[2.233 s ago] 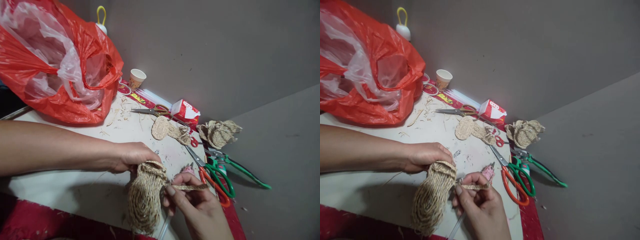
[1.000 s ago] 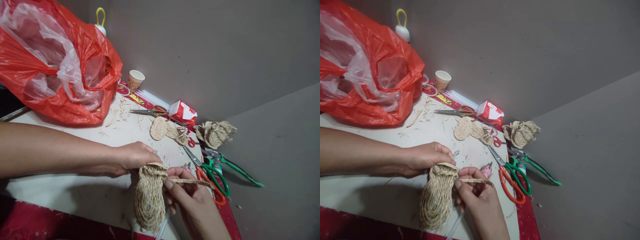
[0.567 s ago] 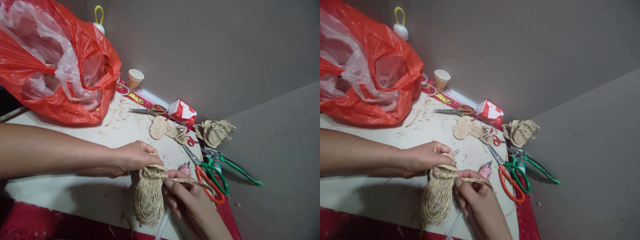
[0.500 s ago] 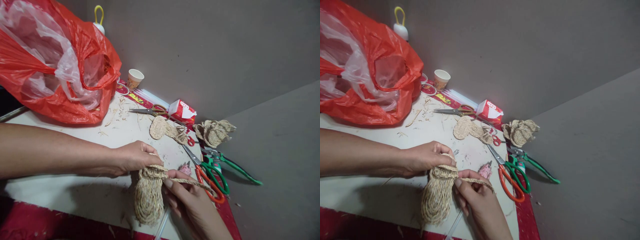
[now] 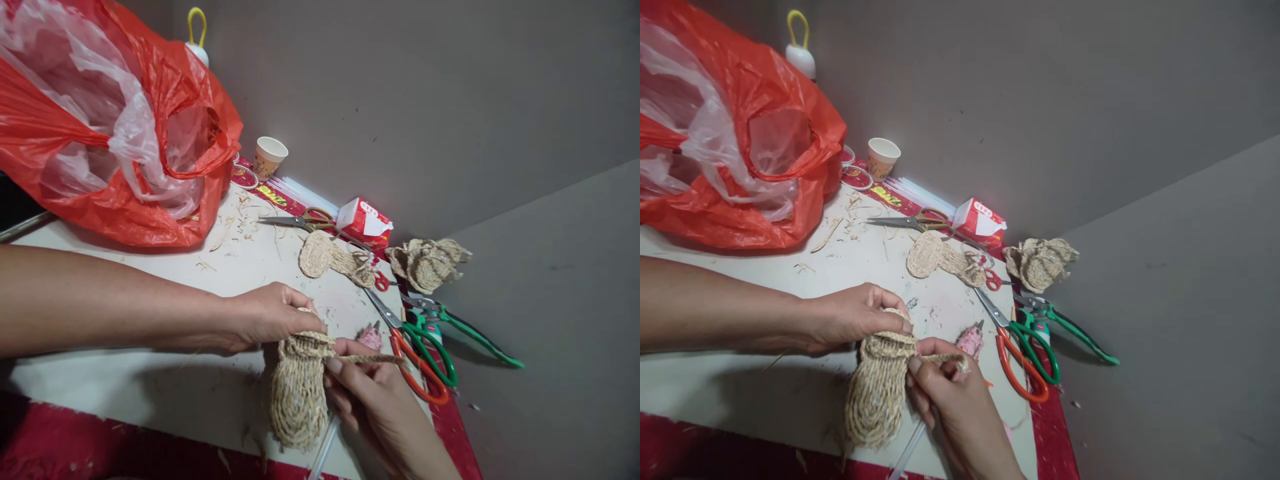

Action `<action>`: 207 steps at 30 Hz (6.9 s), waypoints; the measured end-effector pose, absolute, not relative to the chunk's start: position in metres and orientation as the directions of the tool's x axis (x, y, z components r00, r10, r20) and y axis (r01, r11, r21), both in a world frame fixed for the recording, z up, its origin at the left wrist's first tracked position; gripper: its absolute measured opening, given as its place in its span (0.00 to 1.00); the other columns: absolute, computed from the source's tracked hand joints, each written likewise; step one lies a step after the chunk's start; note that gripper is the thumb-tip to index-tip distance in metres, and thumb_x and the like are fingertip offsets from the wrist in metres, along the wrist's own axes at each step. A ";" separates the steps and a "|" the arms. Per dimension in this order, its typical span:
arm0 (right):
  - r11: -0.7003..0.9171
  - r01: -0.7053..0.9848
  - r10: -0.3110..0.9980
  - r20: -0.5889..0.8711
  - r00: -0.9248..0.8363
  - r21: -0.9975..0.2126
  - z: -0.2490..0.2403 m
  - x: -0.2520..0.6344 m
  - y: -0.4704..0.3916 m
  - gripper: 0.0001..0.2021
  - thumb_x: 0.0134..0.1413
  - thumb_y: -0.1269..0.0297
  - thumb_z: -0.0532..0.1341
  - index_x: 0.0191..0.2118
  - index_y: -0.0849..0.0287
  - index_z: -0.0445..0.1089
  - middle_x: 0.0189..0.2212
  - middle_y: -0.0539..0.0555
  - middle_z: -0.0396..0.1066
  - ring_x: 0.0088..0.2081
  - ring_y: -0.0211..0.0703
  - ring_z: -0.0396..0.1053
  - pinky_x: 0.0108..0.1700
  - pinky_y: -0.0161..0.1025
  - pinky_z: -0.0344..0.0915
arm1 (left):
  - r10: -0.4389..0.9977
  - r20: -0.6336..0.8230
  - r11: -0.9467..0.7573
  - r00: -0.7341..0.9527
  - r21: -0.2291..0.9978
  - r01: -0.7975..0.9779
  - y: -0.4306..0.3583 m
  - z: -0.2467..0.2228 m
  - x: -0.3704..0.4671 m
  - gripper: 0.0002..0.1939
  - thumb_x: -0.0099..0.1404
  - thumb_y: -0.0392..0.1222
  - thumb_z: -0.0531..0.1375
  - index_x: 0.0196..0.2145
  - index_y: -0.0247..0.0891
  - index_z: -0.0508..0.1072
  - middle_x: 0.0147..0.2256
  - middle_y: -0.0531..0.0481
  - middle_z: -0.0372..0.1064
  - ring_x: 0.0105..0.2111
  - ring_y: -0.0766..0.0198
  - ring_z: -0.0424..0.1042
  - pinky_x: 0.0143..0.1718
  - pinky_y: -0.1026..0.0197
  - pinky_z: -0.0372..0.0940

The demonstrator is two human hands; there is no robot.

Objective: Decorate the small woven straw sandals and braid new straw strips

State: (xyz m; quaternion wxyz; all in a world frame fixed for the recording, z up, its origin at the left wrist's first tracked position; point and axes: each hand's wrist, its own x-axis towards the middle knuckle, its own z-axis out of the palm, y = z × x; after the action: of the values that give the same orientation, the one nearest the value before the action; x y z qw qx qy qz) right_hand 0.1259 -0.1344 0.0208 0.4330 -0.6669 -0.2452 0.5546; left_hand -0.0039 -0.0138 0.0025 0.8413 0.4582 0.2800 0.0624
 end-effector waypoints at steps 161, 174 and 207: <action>0.127 -0.254 0.778 -0.062 0.626 -0.959 0.019 0.119 -0.143 0.13 0.40 0.59 0.71 0.27 0.60 0.69 0.15 0.48 0.69 0.17 0.33 0.64 0.22 0.30 0.62 | 0.253 0.749 -0.907 0.613 0.405 -0.119 -0.012 0.032 -0.021 0.06 0.63 0.31 0.57 0.38 0.31 0.72 0.30 0.46 0.74 0.30 0.67 0.72 0.34 0.65 0.66; 0.192 -0.378 0.810 -0.071 0.582 -0.906 0.011 0.117 -0.141 0.08 0.44 0.62 0.70 0.28 0.57 0.71 0.15 0.47 0.70 0.17 0.32 0.64 0.23 0.29 0.63 | 0.641 0.437 -0.531 0.631 0.846 -0.047 -0.018 0.034 -0.014 0.04 0.58 0.32 0.60 0.32 0.36 0.75 0.27 0.54 0.72 0.26 0.71 0.69 0.30 0.68 0.65; 0.154 -0.427 0.812 -0.132 0.569 -0.891 0.019 0.110 -0.142 0.11 0.39 0.60 0.72 0.29 0.58 0.74 0.16 0.48 0.70 0.15 0.31 0.63 0.22 0.29 0.59 | 0.737 0.041 0.111 0.675 0.977 -0.180 -0.030 0.046 -0.015 0.06 0.52 0.38 0.63 0.29 0.34 0.71 0.25 0.52 0.70 0.26 0.69 0.67 0.28 0.65 0.63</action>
State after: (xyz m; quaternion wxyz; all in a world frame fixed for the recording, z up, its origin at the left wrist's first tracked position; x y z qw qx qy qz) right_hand 0.1098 -0.1422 0.0190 0.7344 -0.4950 -0.1943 0.4216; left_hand -0.0145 -0.0303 0.0460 0.7059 0.5823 0.2390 0.3248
